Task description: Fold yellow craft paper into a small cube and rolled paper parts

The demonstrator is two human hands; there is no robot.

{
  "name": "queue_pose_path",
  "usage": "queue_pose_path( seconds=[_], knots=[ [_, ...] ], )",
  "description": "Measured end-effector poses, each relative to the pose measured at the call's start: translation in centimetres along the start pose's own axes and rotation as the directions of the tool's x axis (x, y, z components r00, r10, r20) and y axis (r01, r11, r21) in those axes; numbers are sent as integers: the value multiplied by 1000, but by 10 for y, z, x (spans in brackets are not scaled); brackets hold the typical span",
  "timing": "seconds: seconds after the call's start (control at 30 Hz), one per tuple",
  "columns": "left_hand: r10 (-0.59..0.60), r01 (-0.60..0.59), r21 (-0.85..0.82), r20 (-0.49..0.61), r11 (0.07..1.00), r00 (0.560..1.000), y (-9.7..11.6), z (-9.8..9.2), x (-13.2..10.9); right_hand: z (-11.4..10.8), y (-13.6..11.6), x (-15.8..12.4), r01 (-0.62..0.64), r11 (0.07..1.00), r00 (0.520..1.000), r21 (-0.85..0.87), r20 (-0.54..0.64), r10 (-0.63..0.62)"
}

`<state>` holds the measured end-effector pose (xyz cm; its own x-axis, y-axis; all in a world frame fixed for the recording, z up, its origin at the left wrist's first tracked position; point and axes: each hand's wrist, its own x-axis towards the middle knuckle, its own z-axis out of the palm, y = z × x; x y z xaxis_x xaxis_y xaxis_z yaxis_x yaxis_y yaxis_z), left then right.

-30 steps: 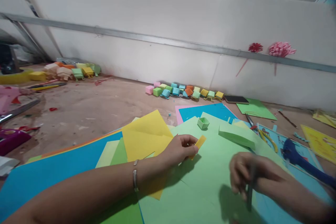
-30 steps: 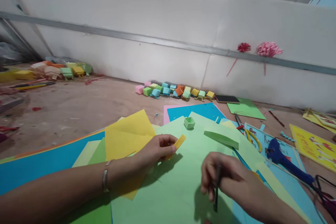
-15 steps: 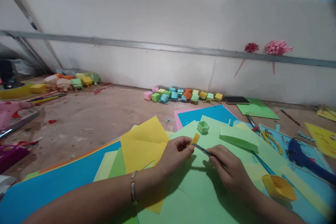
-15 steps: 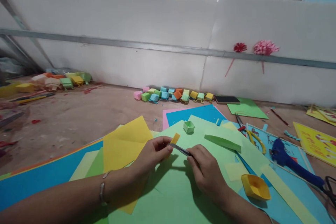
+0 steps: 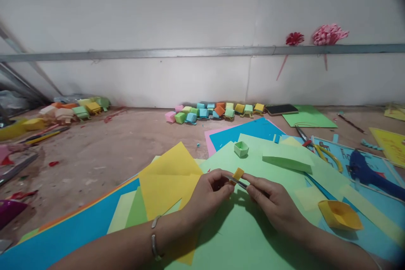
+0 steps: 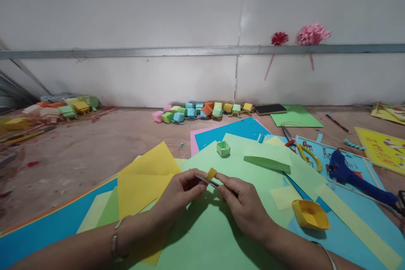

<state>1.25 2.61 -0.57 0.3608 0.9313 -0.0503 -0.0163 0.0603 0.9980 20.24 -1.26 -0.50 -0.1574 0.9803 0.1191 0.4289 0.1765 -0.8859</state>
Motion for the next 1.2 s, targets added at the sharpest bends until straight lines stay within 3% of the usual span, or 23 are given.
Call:
queue_pose_path(
  seconds=[0.23,0.63,1.2],
  knots=[
    [-19,18,10,28,1000,999,3,1,-1,0,-3,2,-89,995,996,52,31,87],
    [-18,18,-20,10,1000,1000,9,0,-1,-4,-6,3,-144,978,986,151,101,130],
    [-54,56,-57,24,997,998,11,0,0,-6,-1,6,-74,995,994,61,81,69]
  ],
)
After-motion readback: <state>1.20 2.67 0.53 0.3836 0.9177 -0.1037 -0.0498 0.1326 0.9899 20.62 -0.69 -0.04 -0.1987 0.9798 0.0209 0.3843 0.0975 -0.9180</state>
